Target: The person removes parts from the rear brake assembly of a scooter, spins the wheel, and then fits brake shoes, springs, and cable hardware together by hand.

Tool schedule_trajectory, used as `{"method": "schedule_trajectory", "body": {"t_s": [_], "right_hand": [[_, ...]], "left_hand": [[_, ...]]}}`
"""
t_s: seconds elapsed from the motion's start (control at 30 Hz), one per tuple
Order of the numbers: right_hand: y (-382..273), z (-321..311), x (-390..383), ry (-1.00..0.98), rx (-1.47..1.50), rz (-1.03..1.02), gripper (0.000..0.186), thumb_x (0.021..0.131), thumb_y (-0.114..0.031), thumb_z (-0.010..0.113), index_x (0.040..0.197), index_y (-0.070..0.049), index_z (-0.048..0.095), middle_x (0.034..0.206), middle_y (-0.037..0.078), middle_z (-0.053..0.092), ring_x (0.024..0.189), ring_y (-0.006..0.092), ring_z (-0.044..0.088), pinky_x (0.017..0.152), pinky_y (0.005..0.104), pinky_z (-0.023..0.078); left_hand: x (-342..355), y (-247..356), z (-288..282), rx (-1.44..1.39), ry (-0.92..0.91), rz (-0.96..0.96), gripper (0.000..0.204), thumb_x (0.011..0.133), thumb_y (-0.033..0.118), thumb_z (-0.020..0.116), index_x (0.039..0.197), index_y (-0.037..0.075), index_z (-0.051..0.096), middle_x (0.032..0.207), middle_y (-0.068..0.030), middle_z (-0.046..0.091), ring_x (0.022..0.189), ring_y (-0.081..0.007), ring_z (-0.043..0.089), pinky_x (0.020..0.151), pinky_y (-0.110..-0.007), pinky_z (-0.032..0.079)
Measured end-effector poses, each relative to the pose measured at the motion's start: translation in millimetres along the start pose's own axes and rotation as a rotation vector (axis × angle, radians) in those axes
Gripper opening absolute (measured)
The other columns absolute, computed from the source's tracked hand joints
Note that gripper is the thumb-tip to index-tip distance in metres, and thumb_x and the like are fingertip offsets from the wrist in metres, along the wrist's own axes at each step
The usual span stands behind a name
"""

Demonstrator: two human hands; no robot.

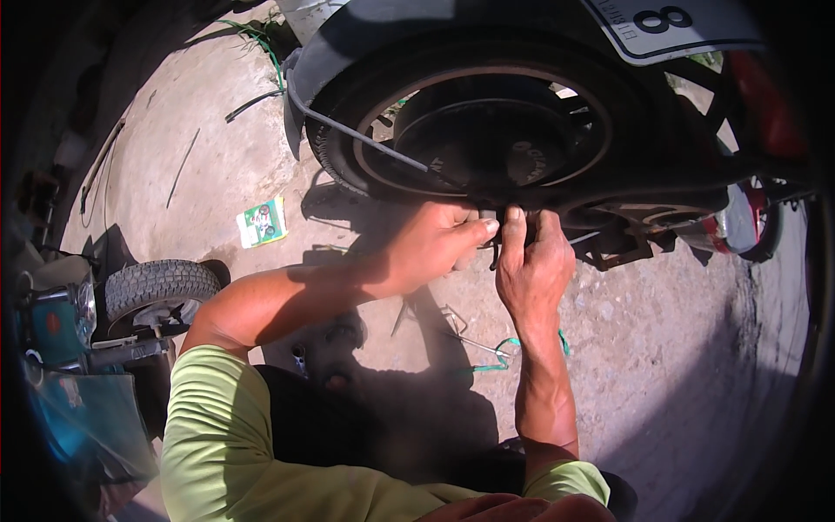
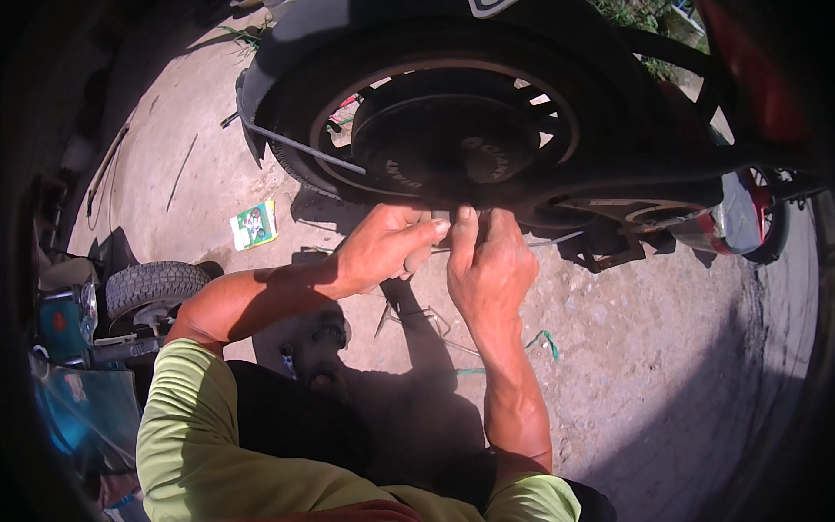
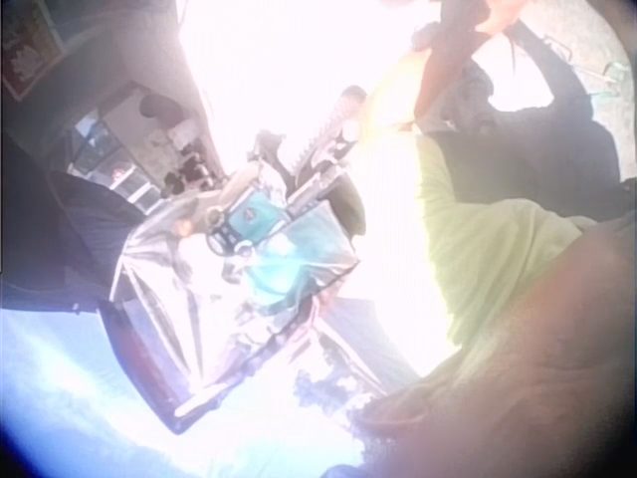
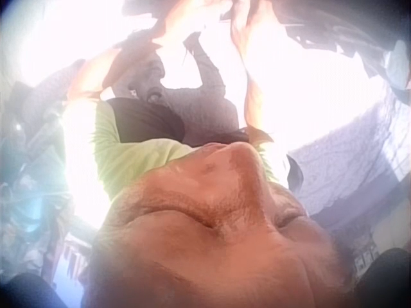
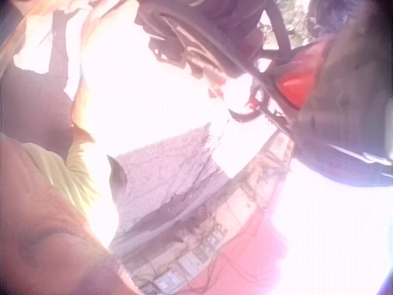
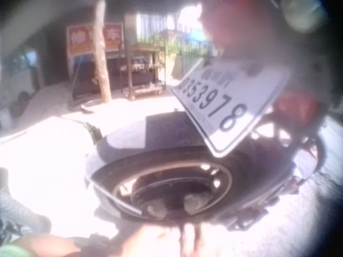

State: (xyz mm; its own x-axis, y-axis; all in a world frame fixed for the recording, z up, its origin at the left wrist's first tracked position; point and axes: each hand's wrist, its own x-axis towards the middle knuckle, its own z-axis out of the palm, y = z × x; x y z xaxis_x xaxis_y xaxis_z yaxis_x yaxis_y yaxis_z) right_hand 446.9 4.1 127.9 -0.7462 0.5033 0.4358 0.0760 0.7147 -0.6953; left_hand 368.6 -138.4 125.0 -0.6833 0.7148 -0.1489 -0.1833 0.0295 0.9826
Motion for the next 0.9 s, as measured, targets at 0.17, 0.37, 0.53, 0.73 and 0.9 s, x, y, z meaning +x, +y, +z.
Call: {"method": "schedule_trajectory", "body": {"t_s": [0.17,0.37,0.53,0.73,0.9], "right_hand": [[-0.5,1.3,-2.4,0.025,-0.003,0.005,0.026,0.094,-0.022,0.07,0.083,-0.001,0.062,0.071,0.015,0.067,0.06,0.0319,0.066,0.055,0.0398,0.05],[-6.0,-1.4,-2.2,0.036,0.123,0.092,0.025,0.092,-0.02,0.075,0.081,-0.001,0.062,0.066,0.011,0.066,0.055,0.0246,0.064,0.054,0.0357,0.05],[-2.5,3.5,-4.3,0.064,0.071,0.059,0.031,0.096,-0.023,0.07,0.078,0.0,0.059,0.061,0.012,0.062,0.051,0.0232,0.057,0.051,0.0352,0.046],[-2.5,4.5,-1.5,0.058,-0.034,0.012,0.032,0.097,-0.024,0.066,0.076,-0.002,0.057,0.062,0.018,0.059,0.054,0.0361,0.059,0.051,0.0425,0.045],[-2.3,-0.9,0.5,0.035,-0.017,-0.013,0.031,0.096,-0.025,0.066,0.077,-0.001,0.058,0.064,0.017,0.06,0.057,0.0361,0.06,0.053,0.0431,0.045]], "left_hand": [[-0.5,0.5,-1.8,-0.011,-0.007,-0.073,0.028,0.102,0.026,0.06,0.084,0.005,0.061,0.058,0.0012,0.052,0.049,-0.0061,0.046,0.045,-0.023,0.036],[-2.6,0.1,-2.8,0.01,-0.001,-0.076,0.029,0.101,0.029,0.062,0.084,0.005,0.062,0.059,0.0008,0.053,0.05,-0.0063,0.047,0.045,-0.023,0.037],[-3.0,-1.5,-0.6,-0.016,0.017,-0.072,0.029,0.101,0.03,0.061,0.084,0.006,0.064,0.058,0.0013,0.052,0.049,-0.0061,0.046,0.044,-0.023,0.036],[-2.2,-1.1,0.0,-0.024,0.017,-0.094,0.028,0.102,0.029,0.06,0.088,0.005,0.066,0.058,0.0015,0.052,0.049,-0.006,0.045,0.044,-0.023,0.035],[-4.3,-0.7,0.2,-0.035,0.005,-0.068,0.03,0.103,0.029,0.058,0.087,0.005,0.065,0.058,0.0006,0.052,0.049,-0.007,0.046,0.044,-0.024,0.035]]}}
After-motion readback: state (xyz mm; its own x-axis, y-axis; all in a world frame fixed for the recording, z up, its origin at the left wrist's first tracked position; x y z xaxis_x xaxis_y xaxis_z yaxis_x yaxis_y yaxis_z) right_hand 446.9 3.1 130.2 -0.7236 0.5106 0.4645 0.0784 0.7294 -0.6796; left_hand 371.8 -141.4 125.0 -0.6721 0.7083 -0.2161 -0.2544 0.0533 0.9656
